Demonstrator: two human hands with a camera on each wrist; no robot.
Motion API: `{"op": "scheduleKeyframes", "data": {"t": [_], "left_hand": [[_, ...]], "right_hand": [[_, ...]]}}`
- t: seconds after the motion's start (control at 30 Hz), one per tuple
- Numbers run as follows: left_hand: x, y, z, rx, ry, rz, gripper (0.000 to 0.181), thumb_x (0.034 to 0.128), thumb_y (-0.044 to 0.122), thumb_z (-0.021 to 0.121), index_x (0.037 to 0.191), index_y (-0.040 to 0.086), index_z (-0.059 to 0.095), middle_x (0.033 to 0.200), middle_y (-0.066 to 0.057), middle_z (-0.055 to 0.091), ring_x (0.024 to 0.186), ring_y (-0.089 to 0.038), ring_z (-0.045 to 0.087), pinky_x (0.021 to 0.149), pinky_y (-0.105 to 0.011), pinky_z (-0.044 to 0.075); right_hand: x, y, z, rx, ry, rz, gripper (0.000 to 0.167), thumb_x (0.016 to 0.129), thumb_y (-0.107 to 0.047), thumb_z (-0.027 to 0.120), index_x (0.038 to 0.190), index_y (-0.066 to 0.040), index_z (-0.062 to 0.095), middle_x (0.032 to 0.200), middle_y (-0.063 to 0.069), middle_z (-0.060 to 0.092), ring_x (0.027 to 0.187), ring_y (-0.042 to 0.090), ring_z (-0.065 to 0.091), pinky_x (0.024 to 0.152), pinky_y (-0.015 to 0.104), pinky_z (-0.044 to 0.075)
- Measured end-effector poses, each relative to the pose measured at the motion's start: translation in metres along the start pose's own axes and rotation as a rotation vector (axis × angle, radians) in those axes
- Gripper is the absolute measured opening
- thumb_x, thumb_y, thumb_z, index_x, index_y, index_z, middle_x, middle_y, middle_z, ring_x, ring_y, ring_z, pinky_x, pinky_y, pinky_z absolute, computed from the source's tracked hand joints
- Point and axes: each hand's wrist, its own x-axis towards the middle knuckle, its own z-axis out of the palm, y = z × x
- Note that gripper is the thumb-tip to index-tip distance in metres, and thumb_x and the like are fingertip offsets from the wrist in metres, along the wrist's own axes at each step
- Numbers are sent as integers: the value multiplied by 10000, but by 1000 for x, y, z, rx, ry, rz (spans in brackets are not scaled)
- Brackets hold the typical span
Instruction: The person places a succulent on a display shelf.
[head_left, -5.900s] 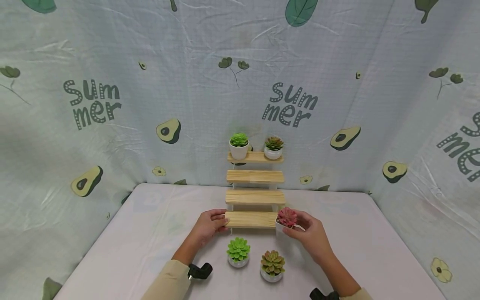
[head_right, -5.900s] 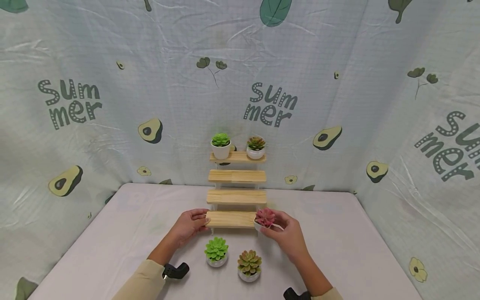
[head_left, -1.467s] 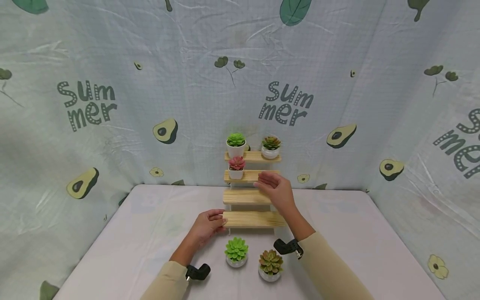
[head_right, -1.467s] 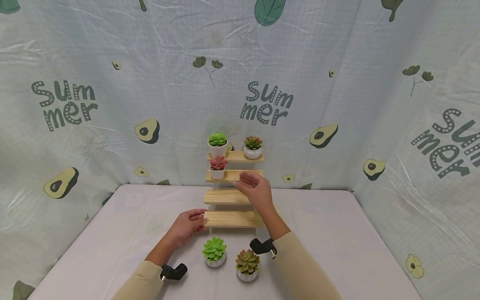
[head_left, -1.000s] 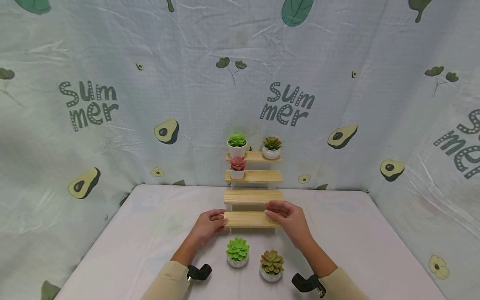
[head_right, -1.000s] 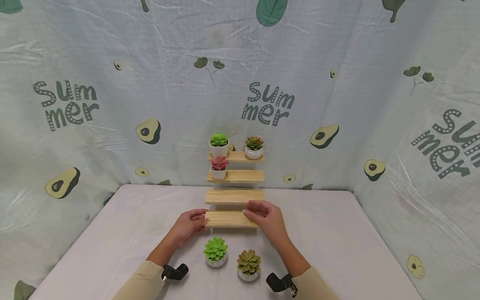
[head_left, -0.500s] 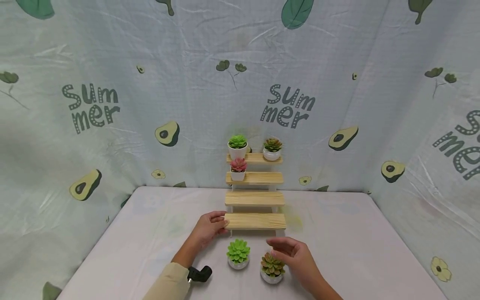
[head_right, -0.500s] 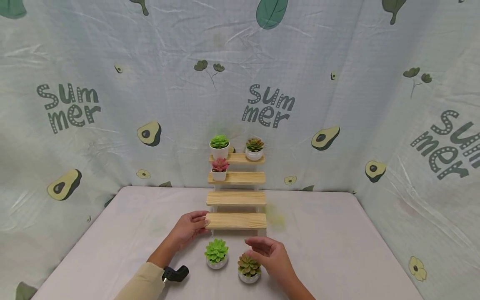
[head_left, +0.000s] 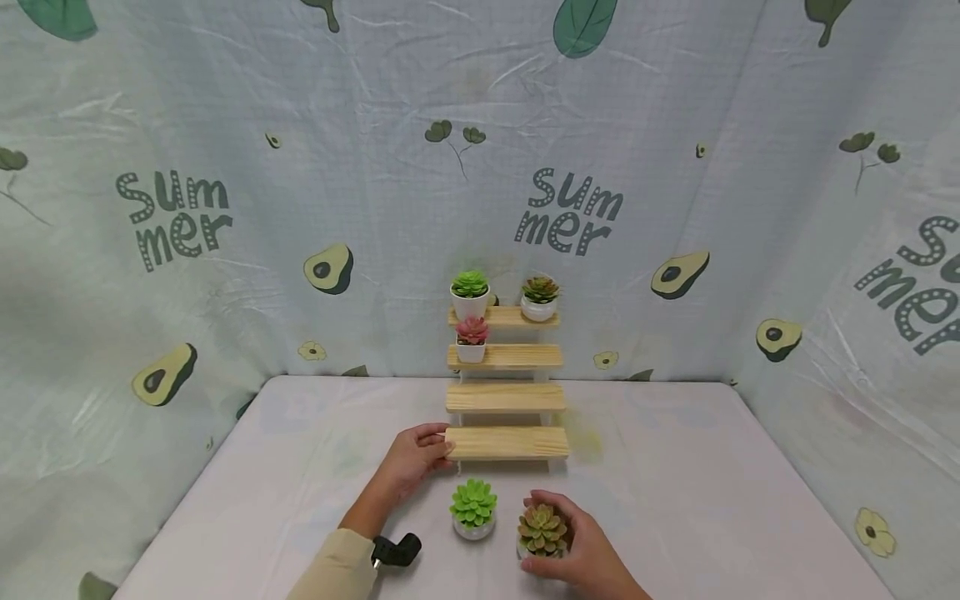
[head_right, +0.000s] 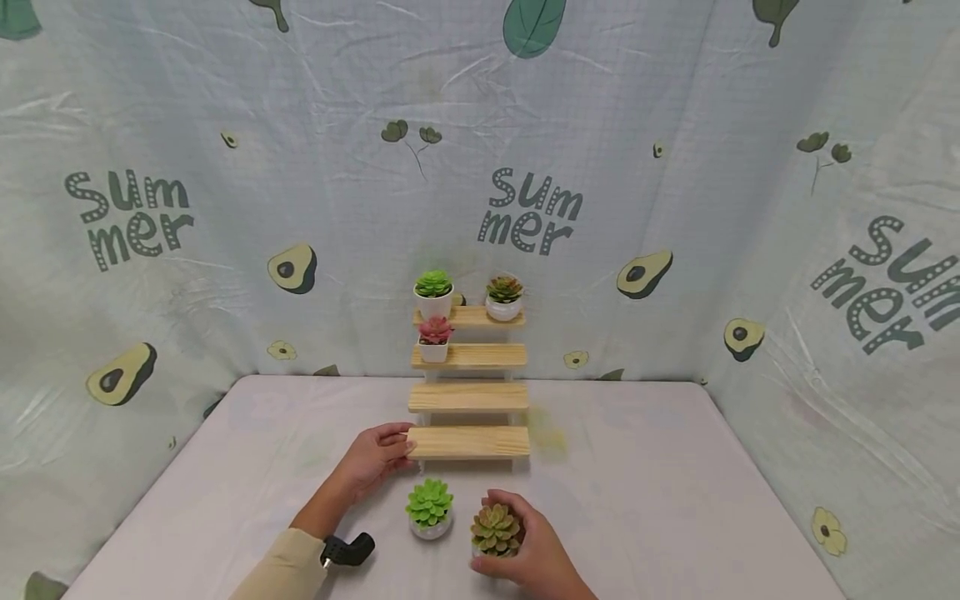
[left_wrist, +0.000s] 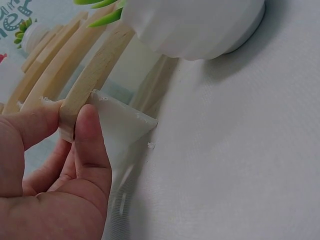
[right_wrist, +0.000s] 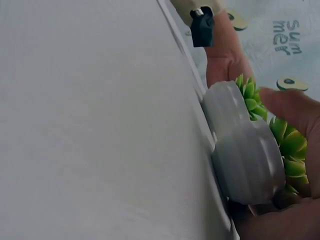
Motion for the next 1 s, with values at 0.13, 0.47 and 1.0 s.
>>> {"op": "scheduleKeyframes", "data": {"t": [0.13,0.47,1.0], "left_hand": [[0,0,-1,-6,2,-2,445,977,1,657,1392,-95,530,997,-76,657,830,-134,672,729,-256,627],[-2,-1,-2,-17,-5,-4,443,980,-6,649,1396,-89,523,981,-59,648,819,-119,665,723,-247,617],[-1,-1,-2,-22,-15,2,448,977,-17,644,1399,-99,516,978,-57,646,818,-122,664,723,-246,616]], "right_hand": [[0,4,1,-33,-6,13,827,852,-317,855,1532,-92,443,1514,192,494,1231,246,592,961,362,550],[-3,11,3,76,-39,52,817,778,-264,913,1429,22,510,1359,151,614,1206,229,648,916,254,599],[-2,9,4,38,-3,43,738,769,-284,919,1361,11,593,1322,118,656,1192,248,668,944,293,598]]}}
